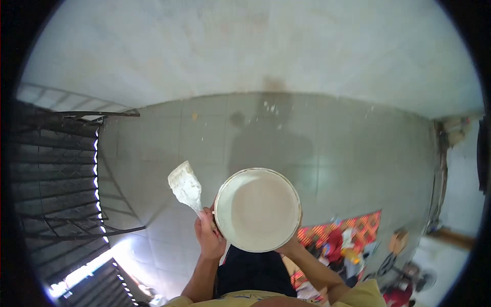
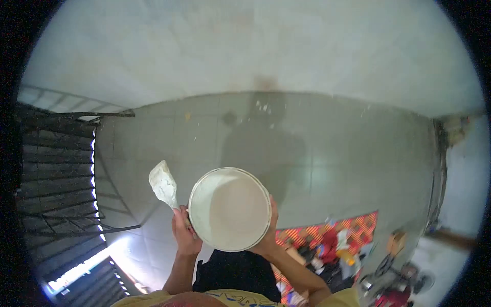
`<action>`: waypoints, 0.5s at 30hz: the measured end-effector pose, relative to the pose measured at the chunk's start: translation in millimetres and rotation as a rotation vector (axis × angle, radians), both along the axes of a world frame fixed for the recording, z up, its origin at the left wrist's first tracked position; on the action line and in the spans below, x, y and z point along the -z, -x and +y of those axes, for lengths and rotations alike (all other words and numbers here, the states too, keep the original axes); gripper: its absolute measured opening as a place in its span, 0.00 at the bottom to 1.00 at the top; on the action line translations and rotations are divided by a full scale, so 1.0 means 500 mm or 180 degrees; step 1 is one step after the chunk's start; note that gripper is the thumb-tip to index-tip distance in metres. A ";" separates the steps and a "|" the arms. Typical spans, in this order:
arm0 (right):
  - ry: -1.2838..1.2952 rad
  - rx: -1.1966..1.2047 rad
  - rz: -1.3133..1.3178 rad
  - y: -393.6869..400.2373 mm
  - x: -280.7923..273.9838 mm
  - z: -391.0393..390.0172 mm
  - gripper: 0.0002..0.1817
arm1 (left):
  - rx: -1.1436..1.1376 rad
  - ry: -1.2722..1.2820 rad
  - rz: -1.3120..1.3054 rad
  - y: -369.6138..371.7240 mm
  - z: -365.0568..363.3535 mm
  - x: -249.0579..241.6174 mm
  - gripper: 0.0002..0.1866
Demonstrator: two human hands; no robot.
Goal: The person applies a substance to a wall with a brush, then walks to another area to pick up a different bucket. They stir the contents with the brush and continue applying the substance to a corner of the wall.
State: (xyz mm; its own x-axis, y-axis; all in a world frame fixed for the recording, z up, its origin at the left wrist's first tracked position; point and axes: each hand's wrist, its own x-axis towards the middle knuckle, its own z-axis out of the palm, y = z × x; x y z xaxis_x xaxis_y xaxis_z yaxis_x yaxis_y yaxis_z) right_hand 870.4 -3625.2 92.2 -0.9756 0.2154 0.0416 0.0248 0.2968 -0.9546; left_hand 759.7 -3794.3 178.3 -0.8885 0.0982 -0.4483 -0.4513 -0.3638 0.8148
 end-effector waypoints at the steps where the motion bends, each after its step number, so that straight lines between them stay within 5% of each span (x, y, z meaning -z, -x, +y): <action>1: 0.0162 0.0523 0.0522 0.017 -0.059 0.075 0.73 | -0.0062 0.0160 0.0135 -0.010 0.080 -0.009 0.22; 2: 0.0145 0.0485 0.0594 0.013 -0.071 0.164 0.73 | -0.0098 0.0134 0.0205 -0.018 0.161 -0.028 0.22; 3: -0.0330 0.0379 0.0783 0.086 -0.254 -0.087 0.73 | -0.0017 -0.0104 0.0303 0.045 -0.114 -0.192 0.22; 5: -0.0601 0.0340 0.1128 0.136 -0.350 -0.048 0.74 | 0.0009 0.0082 0.0714 0.081 -0.076 -0.291 0.21; 9: 0.0211 0.0348 0.1255 0.131 -0.437 -0.027 0.75 | 0.0000 -0.0237 0.1079 0.055 -0.031 -0.355 0.19; 15: 0.0522 0.1178 0.1131 -0.106 -0.674 0.082 0.71 | 0.0513 -0.0501 0.1517 -0.076 0.180 -0.584 0.23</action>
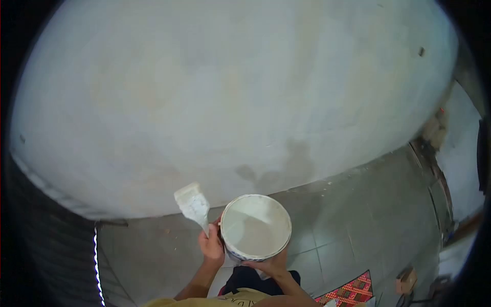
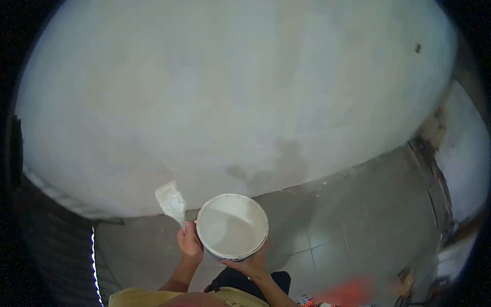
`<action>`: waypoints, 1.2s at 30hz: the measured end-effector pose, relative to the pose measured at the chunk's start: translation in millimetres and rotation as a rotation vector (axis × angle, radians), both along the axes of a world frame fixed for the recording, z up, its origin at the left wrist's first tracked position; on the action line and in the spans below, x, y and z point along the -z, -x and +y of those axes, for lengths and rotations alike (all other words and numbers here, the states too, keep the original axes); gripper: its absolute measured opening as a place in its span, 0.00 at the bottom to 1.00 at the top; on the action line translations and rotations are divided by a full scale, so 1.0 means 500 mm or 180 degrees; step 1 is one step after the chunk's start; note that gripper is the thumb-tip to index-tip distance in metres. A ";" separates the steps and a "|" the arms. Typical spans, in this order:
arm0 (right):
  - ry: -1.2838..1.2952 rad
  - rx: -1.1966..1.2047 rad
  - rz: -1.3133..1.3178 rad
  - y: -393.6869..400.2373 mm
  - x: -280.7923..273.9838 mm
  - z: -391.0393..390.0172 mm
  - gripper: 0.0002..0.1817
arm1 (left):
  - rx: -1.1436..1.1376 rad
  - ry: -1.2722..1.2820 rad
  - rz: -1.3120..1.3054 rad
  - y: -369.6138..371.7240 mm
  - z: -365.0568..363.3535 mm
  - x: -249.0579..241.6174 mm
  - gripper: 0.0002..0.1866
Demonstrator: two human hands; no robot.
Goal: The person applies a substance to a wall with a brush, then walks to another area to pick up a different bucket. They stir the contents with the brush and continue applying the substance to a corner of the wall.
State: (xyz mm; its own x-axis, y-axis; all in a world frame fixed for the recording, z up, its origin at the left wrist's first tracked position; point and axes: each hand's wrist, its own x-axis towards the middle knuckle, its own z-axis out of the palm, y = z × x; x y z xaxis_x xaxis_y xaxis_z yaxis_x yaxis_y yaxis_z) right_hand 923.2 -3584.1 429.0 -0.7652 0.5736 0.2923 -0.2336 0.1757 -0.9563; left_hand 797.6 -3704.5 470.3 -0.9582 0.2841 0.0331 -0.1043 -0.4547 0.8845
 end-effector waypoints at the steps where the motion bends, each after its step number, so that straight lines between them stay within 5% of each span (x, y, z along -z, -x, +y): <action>1: 0.0034 0.0182 -0.0334 -0.058 -0.030 0.031 0.71 | 0.0129 0.0012 0.0007 -0.041 0.039 -0.036 0.23; 7: -0.0273 0.1254 0.0196 -0.283 -0.107 0.255 0.71 | 0.1572 0.0259 0.0155 -0.170 0.326 -0.138 0.24; 11: -0.1335 0.1419 -0.0109 -0.453 -0.159 0.371 0.71 | 0.1838 0.0192 -0.0572 -0.284 0.402 -0.135 0.21; 15: -0.2020 0.1558 -0.0500 -0.734 -0.214 0.342 0.71 | 0.1525 0.0090 -0.1121 -0.548 0.388 -0.131 0.22; 17: -0.1769 0.1337 -0.0631 -0.605 -0.241 0.676 0.71 | 0.1400 0.0461 -0.1031 -0.418 0.710 -0.165 0.22; 19: -0.1686 0.1423 -0.0566 -0.688 -0.239 0.796 0.71 | 0.1668 0.0171 -0.1018 -0.480 0.855 -0.130 0.23; 22: -0.1587 0.1622 -0.0620 -0.891 -0.201 0.549 0.72 | 0.2049 0.0015 -0.1185 -0.669 0.654 -0.068 0.24; 24: -0.1353 0.1422 -0.0720 -0.726 -0.209 0.945 0.72 | 0.1800 0.0065 -0.1448 -0.508 1.018 -0.053 0.25; 26: -0.1119 0.1692 -0.0668 -0.580 -0.227 1.436 0.72 | 0.1931 0.0160 -0.1513 -0.350 1.532 -0.081 0.25; 30: -0.1297 0.1851 -0.0882 -0.975 -0.148 1.180 0.72 | 0.1984 0.0185 -0.1662 -0.751 1.343 0.028 0.25; 33: -0.1416 0.2137 -0.0917 -1.275 -0.276 1.310 0.73 | 0.2339 0.0409 -0.1511 -1.074 1.524 -0.150 0.27; 34: -0.1496 0.2398 -0.1003 -1.126 -0.222 1.488 0.73 | 0.2615 0.0641 -0.1490 -0.925 1.719 -0.106 0.28; 36: -0.1794 0.2761 -0.1067 -1.159 -0.222 1.563 0.71 | 0.2971 0.0950 -0.1253 -0.925 1.845 -0.047 0.29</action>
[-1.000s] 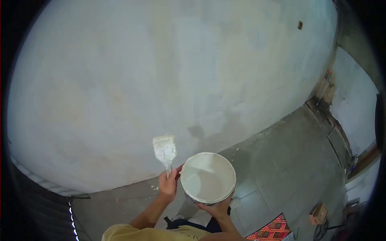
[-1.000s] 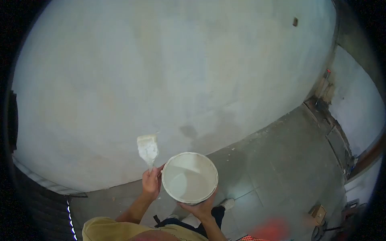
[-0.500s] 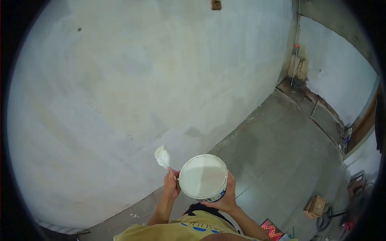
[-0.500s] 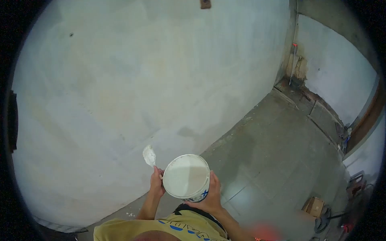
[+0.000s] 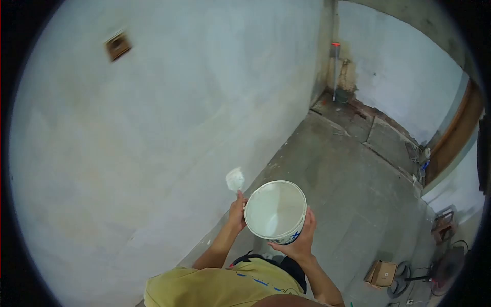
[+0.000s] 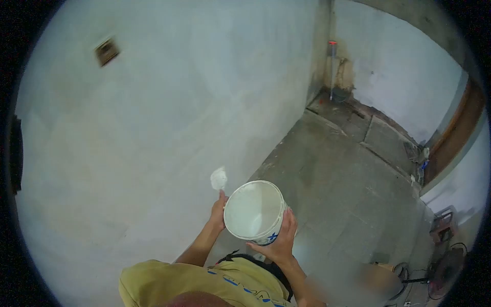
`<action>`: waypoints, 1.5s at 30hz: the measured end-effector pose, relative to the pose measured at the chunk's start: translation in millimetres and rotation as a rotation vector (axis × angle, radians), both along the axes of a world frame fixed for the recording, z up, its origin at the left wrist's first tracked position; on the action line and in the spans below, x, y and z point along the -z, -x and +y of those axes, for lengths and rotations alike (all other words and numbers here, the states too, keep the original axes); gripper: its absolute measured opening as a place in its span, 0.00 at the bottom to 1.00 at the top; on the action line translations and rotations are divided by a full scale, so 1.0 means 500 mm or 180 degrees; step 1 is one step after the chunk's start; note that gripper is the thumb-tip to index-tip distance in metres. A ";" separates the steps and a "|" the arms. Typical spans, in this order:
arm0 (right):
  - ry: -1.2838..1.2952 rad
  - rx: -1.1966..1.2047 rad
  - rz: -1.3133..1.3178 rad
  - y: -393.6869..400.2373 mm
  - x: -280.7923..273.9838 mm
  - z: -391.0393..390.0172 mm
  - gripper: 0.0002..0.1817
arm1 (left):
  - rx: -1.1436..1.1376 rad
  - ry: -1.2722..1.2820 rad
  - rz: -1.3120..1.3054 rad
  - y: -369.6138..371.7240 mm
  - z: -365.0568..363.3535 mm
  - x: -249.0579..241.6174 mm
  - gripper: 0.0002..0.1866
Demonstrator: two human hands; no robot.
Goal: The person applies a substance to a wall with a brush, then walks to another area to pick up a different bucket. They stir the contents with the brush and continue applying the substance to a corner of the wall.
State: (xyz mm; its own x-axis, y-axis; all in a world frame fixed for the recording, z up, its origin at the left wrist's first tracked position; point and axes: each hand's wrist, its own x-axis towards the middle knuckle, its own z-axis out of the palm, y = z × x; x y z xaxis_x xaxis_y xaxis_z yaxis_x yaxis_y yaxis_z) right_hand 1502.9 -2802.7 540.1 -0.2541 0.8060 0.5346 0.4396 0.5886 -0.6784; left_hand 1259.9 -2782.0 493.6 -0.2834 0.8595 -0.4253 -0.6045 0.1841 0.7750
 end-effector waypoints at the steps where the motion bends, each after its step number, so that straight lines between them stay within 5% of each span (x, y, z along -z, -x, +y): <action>1: -0.0066 0.0035 0.0011 -0.067 -0.003 0.013 0.71 | 0.0315 0.0013 0.0269 -0.055 0.046 0.031 0.30; 7: -0.0536 0.0259 -0.0048 -0.275 0.066 0.286 0.68 | 0.1118 0.0051 -0.0106 -0.292 0.394 0.217 0.29; 14: -0.0594 0.0222 0.0008 -0.605 0.059 0.649 0.68 | 0.1331 -0.1333 -0.0080 -0.677 0.645 0.151 0.29; 16: -0.0551 0.0283 -0.0062 -0.552 0.081 0.692 0.68 | 0.1380 -0.1595 -0.0071 -0.693 0.710 0.132 0.30; 19: -0.0135 -0.0030 0.0082 -0.684 0.073 0.848 0.63 | 0.1346 -0.1822 0.0025 -0.815 0.855 0.101 0.31; 27: -0.0226 -0.0021 -0.0285 -0.929 0.164 1.184 0.65 | 0.1642 -0.1649 -0.0969 -1.034 1.182 0.166 0.32; 38: -0.0382 0.0824 -0.0555 -1.343 0.061 1.717 0.66 | 0.1901 -0.1359 -0.2553 -1.468 1.820 0.194 0.33; 40: -0.0522 0.0865 -0.0699 -1.398 0.066 1.824 0.67 | 0.2170 -0.2174 0.0993 -1.504 1.937 0.232 0.31; 45: -0.0732 0.0730 -0.0567 -1.525 0.101 2.091 0.65 | 0.1547 -0.0330 -0.0498 -1.506 2.173 0.225 0.25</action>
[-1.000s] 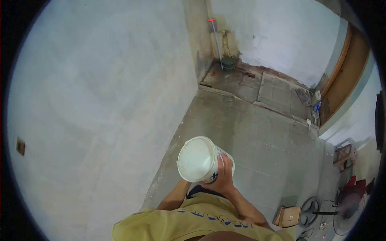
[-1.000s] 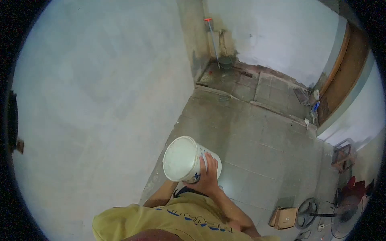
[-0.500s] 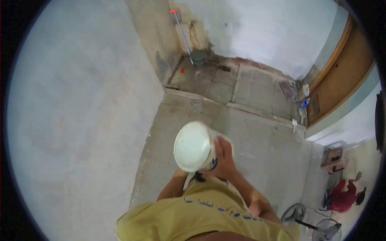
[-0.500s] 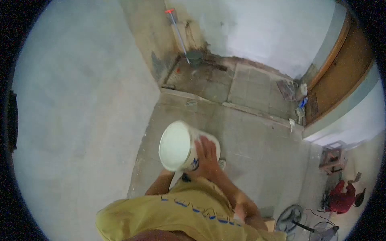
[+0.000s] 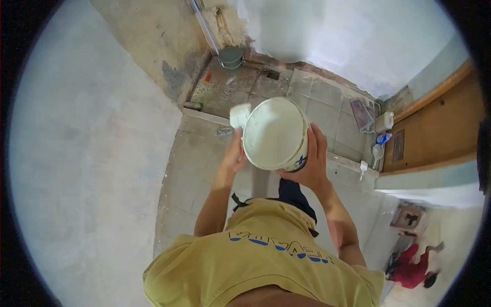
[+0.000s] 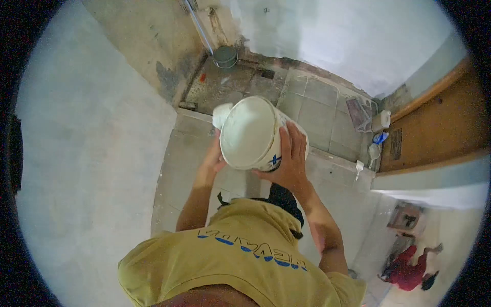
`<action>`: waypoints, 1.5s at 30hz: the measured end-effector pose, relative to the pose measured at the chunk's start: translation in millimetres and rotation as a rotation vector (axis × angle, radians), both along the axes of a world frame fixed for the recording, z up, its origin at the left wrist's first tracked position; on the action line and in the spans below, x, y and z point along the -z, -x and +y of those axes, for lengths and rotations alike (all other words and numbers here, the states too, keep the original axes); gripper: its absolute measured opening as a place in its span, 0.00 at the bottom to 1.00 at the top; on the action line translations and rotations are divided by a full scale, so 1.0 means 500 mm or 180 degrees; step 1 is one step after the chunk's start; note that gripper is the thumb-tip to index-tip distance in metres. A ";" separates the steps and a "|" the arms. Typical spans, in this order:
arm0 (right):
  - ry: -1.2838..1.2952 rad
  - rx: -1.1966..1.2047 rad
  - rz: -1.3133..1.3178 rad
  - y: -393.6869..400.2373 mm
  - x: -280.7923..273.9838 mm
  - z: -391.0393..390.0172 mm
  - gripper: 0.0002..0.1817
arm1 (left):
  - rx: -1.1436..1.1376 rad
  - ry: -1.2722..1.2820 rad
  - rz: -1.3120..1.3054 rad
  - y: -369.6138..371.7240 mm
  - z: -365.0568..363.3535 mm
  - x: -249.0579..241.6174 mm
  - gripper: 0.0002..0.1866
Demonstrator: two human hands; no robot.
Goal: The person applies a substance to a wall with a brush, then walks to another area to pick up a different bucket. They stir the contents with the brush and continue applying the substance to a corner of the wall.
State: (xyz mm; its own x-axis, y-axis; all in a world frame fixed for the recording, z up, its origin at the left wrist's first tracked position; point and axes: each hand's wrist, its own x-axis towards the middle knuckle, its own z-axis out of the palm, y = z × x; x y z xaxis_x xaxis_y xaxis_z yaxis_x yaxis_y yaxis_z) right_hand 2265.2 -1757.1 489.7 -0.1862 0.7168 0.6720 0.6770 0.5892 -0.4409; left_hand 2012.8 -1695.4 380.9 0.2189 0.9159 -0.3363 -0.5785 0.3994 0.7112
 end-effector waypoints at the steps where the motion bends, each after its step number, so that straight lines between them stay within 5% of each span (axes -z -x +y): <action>1: 0.0047 -0.0072 -0.0037 -0.026 0.003 0.058 0.65 | -0.0031 0.0373 -0.0178 -0.006 0.054 0.005 0.26; 5: 0.0412 -0.0190 -0.0050 -0.081 0.009 0.259 0.66 | -0.0060 0.0243 0.0037 -0.061 0.190 -0.082 0.26; 14: 0.0773 -0.0491 -0.0194 -0.094 0.025 0.619 0.70 | -0.0721 0.0454 -0.0042 -0.112 0.472 -0.060 0.23; 22: 0.0886 0.0023 -0.0126 0.032 0.034 0.853 0.72 | -0.0447 0.0330 0.0091 0.008 0.749 -0.115 0.25; 27: 0.1087 -0.0088 0.1015 0.099 0.003 0.954 0.73 | -0.0379 -0.0198 0.0500 0.079 0.877 -0.226 0.19; 35: 0.0643 -0.0592 0.0379 0.151 -0.012 1.161 0.73 | -0.0109 -0.0176 0.0565 0.195 1.050 -0.277 0.14; 40: 0.0394 -0.0947 0.0067 0.189 0.090 1.350 0.73 | -0.0590 -0.0133 0.1257 0.231 1.162 -0.231 0.19; 45: 0.1245 -0.1674 -0.0201 0.271 0.173 1.589 0.74 | -0.1074 0.0339 0.1772 0.294 1.317 -0.092 0.22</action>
State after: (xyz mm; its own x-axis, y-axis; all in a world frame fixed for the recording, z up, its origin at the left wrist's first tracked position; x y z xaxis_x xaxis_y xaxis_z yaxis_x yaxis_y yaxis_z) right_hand 2129.7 -962.6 403.4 -0.6090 0.7085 0.3565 0.3740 0.6529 -0.6586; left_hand 1865.6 -1036.8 427.2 -0.3072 0.8594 -0.4088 -0.2415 0.3451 0.9069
